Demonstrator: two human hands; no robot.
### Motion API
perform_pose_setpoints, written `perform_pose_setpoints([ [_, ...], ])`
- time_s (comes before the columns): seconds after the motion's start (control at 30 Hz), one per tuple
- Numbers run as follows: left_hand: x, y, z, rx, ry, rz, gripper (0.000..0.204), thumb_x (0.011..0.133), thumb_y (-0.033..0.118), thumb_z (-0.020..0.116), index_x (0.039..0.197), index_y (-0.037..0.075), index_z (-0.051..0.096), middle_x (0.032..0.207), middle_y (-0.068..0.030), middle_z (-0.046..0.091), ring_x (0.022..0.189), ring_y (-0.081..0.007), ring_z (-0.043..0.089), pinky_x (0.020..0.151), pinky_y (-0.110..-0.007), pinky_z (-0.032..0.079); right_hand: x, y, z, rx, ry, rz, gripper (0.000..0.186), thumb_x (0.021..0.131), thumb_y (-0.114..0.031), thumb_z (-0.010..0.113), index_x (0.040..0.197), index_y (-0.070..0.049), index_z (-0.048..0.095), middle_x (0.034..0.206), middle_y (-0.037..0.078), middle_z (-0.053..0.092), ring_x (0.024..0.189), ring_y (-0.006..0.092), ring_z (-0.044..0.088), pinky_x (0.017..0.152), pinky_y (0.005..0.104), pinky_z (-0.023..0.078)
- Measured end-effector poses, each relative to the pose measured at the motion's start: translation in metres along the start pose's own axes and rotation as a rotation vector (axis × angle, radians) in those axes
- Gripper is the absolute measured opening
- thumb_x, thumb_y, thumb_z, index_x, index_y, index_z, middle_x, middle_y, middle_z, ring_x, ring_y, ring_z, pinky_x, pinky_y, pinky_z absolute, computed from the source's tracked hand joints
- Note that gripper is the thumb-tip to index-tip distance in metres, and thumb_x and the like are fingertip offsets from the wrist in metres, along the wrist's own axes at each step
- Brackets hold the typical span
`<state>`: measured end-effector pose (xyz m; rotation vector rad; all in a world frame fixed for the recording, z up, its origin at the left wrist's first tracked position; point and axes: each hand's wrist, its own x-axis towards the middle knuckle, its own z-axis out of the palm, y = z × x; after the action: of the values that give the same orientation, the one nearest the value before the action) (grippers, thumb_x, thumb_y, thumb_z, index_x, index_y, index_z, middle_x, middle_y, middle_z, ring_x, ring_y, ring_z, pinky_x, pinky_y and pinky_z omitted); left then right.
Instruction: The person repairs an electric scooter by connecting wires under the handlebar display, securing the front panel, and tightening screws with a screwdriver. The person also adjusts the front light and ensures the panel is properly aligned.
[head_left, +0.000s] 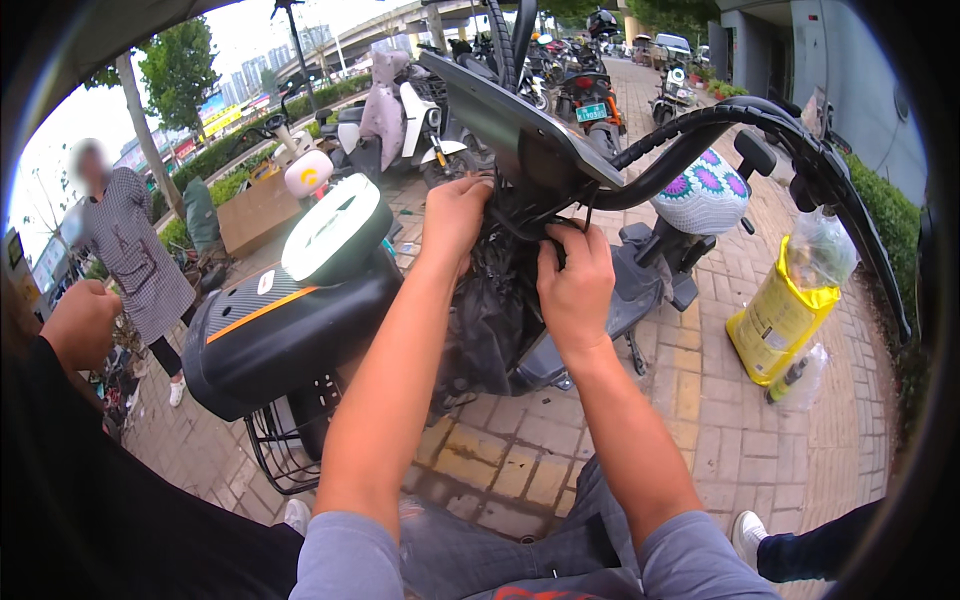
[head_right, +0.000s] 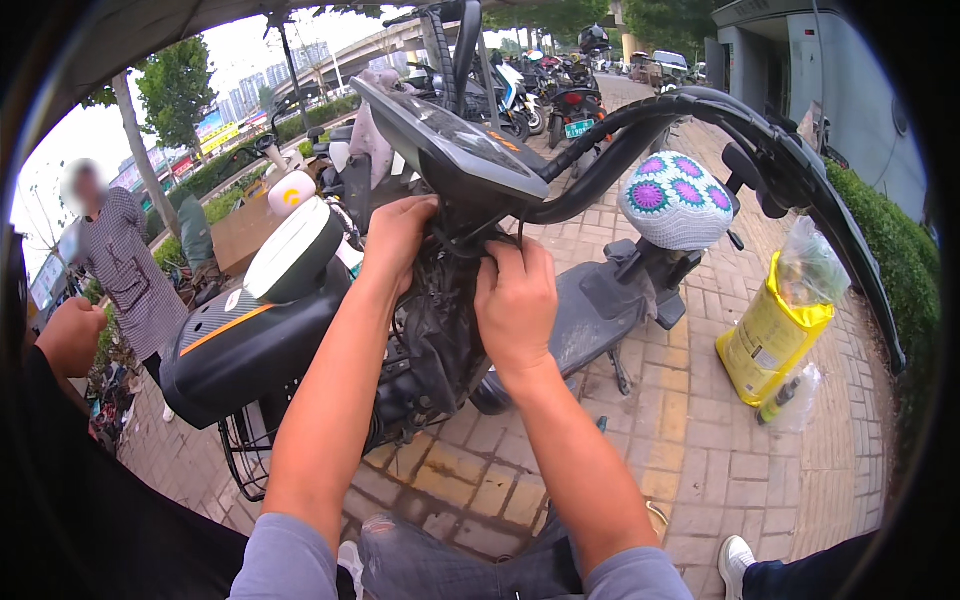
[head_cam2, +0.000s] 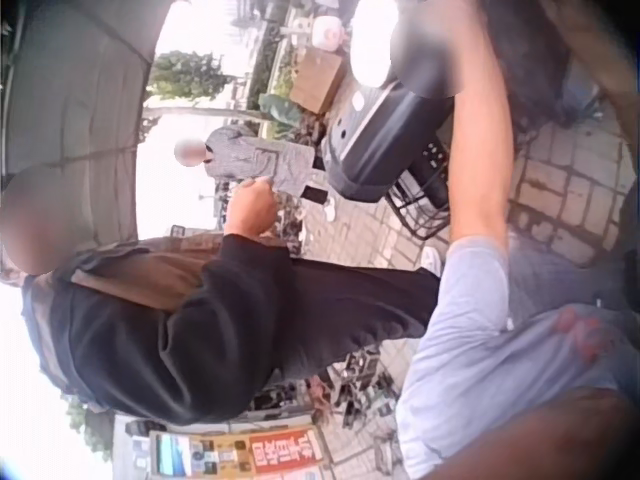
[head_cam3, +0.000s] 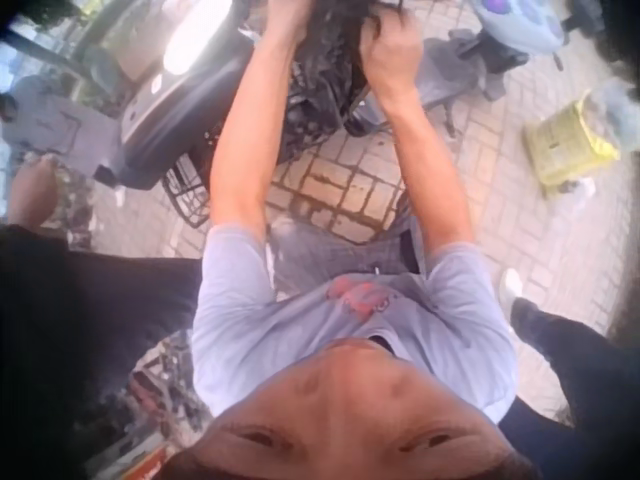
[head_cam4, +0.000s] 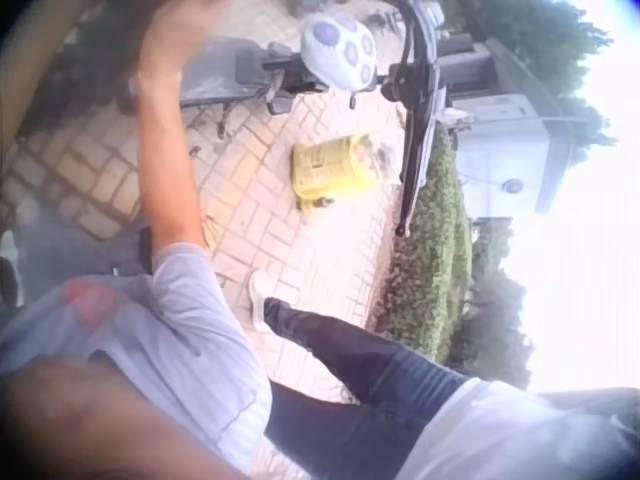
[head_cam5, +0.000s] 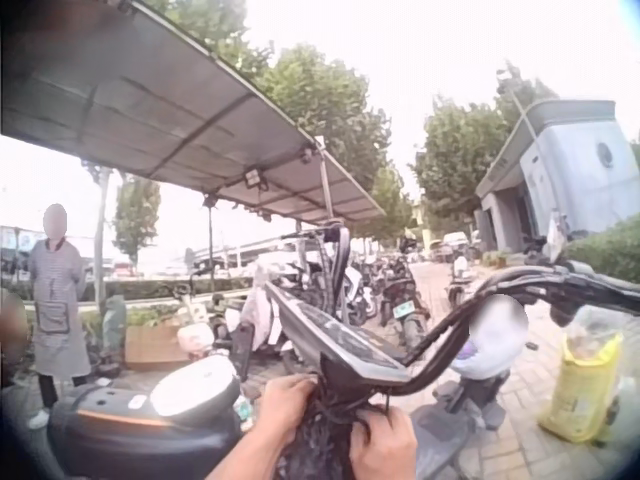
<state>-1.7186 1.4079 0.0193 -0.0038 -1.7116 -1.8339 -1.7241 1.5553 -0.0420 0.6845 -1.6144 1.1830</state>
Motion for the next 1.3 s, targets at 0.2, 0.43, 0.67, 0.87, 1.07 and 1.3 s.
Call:
perform_pose_setpoints([
  [0.2, -0.019, 0.015, 0.000, 0.389, -0.200, 0.225, 0.068, 0.077, 0.020, 0.069, 0.132, -0.010, 0.044, 0.125, -0.0214, 0.055, 0.118, -0.0247, 0.051, 0.102, -0.032, 0.037, 0.002, 0.001, -0.001, -0.049, -0.012, 0.093, 0.018, 0.072, -0.003, 0.065, 0.090, -0.002, 0.064, 0.099, 0.016, 0.060, 0.091, 0.0357, 0.057, 0.079, 0.0419, 0.048],
  [0.43, -0.028, 0.026, -0.004, 0.569, -0.444, 0.207, 0.111, 0.061, 0.020, 0.085, 0.145, -0.007, 0.018, 0.141, -0.0210, 0.039, 0.132, -0.0274, 0.038, 0.109, -0.033, 0.028, 0.005, 0.012, -0.011, 0.211, -0.113, 0.163, 0.028, 0.070, -0.007, 0.070, 0.095, 0.003, 0.064, 0.103, 0.018, 0.059, 0.101, 0.0358, 0.056, 0.087, 0.0404, 0.047],
  [0.67, -0.028, 0.017, 0.000, 0.518, -0.430, 0.176, 0.099, 0.064, 0.014, 0.082, 0.144, -0.003, 0.025, 0.138, -0.0177, 0.043, 0.128, -0.0257, 0.042, 0.109, -0.034, 0.030, 0.004, 0.026, -0.014, 0.581, -0.263, 0.445, 0.059, 0.067, -0.013, 0.073, 0.120, 0.004, 0.054, 0.121, 0.017, 0.053, 0.116, 0.0335, 0.051, 0.099, 0.0389, 0.040],
  [0.87, -0.034, 0.027, 0.012, 0.577, -0.424, 0.168, 0.088, 0.066, 0.014, 0.080, 0.138, -0.002, 0.031, 0.131, -0.0158, 0.046, 0.123, -0.0255, 0.044, 0.106, -0.035, 0.033, 0.029, 0.044, -0.014, 0.781, -0.560, 0.319, 0.067, 0.065, -0.014, 0.072, 0.127, 0.002, 0.051, 0.132, 0.018, 0.045, 0.127, 0.0316, 0.042, 0.106, 0.0379, 0.035],
  [1.07, -0.023, 0.006, 0.008, 0.723, -0.349, 0.325, 0.083, 0.067, 0.016, 0.077, 0.134, -0.002, 0.031, 0.128, -0.0180, 0.044, 0.121, -0.0281, 0.044, 0.103, -0.036, 0.035, 0.026, 0.050, -0.001, 0.775, -0.578, 0.276, 0.062, 0.067, -0.016, 0.065, 0.125, 0.003, 0.054, 0.133, 0.020, 0.044, 0.128, 0.0334, 0.042, 0.107, 0.0383, 0.034],
  [1.3, -0.052, 0.009, 0.021, 0.935, -0.121, 0.432, 0.088, 0.070, 0.028, 0.072, 0.135, -0.012, 0.028, 0.134, -0.0331, 0.037, 0.125, -0.0477, 0.038, 0.105, -0.049, 0.031, 0.031, 0.038, -0.013, 0.683, -0.635, 0.323, 0.063, 0.076, 0.000, 0.059, 0.135, 0.003, 0.038, 0.130, 0.016, 0.054, 0.122, 0.0205, 0.049, 0.105, 0.0337, 0.035],
])
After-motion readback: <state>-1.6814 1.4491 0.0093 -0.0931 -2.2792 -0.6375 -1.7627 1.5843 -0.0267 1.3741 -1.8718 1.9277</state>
